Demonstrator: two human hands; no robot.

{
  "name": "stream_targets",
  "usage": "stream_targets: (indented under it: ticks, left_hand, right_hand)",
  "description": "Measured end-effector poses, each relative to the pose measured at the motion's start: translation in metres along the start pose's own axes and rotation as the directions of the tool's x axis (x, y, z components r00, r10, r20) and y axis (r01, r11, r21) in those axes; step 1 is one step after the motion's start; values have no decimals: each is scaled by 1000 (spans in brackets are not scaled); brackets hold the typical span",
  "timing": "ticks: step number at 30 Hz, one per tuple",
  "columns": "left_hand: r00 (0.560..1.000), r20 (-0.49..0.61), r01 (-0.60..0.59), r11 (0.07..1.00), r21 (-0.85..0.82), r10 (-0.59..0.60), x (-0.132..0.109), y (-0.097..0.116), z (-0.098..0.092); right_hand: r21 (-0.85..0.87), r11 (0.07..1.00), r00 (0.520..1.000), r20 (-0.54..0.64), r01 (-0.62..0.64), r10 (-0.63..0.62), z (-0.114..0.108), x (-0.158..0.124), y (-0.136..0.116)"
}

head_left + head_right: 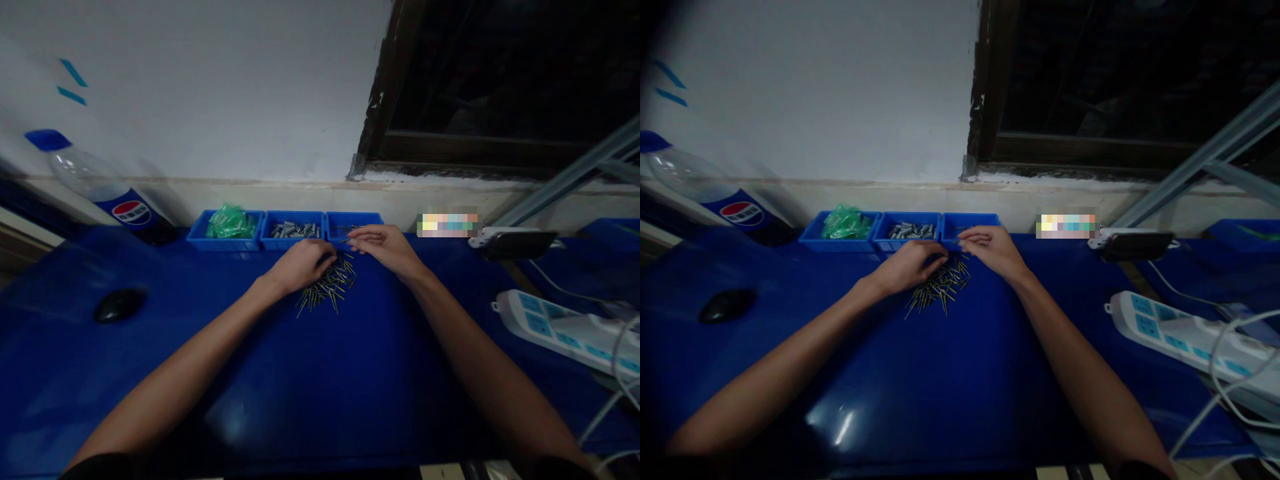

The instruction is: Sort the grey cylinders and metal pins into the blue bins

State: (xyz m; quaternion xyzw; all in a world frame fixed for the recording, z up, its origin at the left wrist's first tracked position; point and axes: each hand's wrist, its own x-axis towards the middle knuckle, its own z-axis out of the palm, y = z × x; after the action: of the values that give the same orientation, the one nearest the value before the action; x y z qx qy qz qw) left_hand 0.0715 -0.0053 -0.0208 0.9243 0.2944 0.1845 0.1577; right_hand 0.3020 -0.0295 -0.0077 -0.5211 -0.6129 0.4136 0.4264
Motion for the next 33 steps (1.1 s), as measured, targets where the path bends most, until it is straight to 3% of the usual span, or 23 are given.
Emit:
stream_targets:
  ticks: [3, 6, 9, 14, 22, 27, 33]
  left_hand:
    - [989, 79, -123, 992, 21, 121, 1, 3, 11]
    - [982, 124, -157, 983, 94, 145, 0, 7, 21]
    - [981, 160, -135, 977, 164, 109, -1, 10, 23]
    - [979, 205, -52, 973, 225, 5, -2, 11, 9]
    - [979, 178, 49, 961, 273, -101, -4, 1, -1]
    - [981, 163, 68, 977, 203, -102, -5, -4, -8]
    - [998, 10, 56, 993, -103, -55, -4, -15, -15]
  right_hand:
    - [6, 1000, 999, -37, 16, -15, -5, 1, -1]
    - [-11, 1000, 998, -62, -7, 6, -8, 1, 0]
    - [-16, 1000, 997, -82, -12, 11, -9, 2, 1]
    - [-31, 999, 998, -59, -14, 12, -8, 1, -1]
    - [-43, 999, 1000, -18, 0, -1, -5, 0, 2]
    - [-54, 998, 1000, -3, -10, 10, -4, 1, 6]
    - [-77, 997, 999, 48, -12, 15, -3, 1, 7]
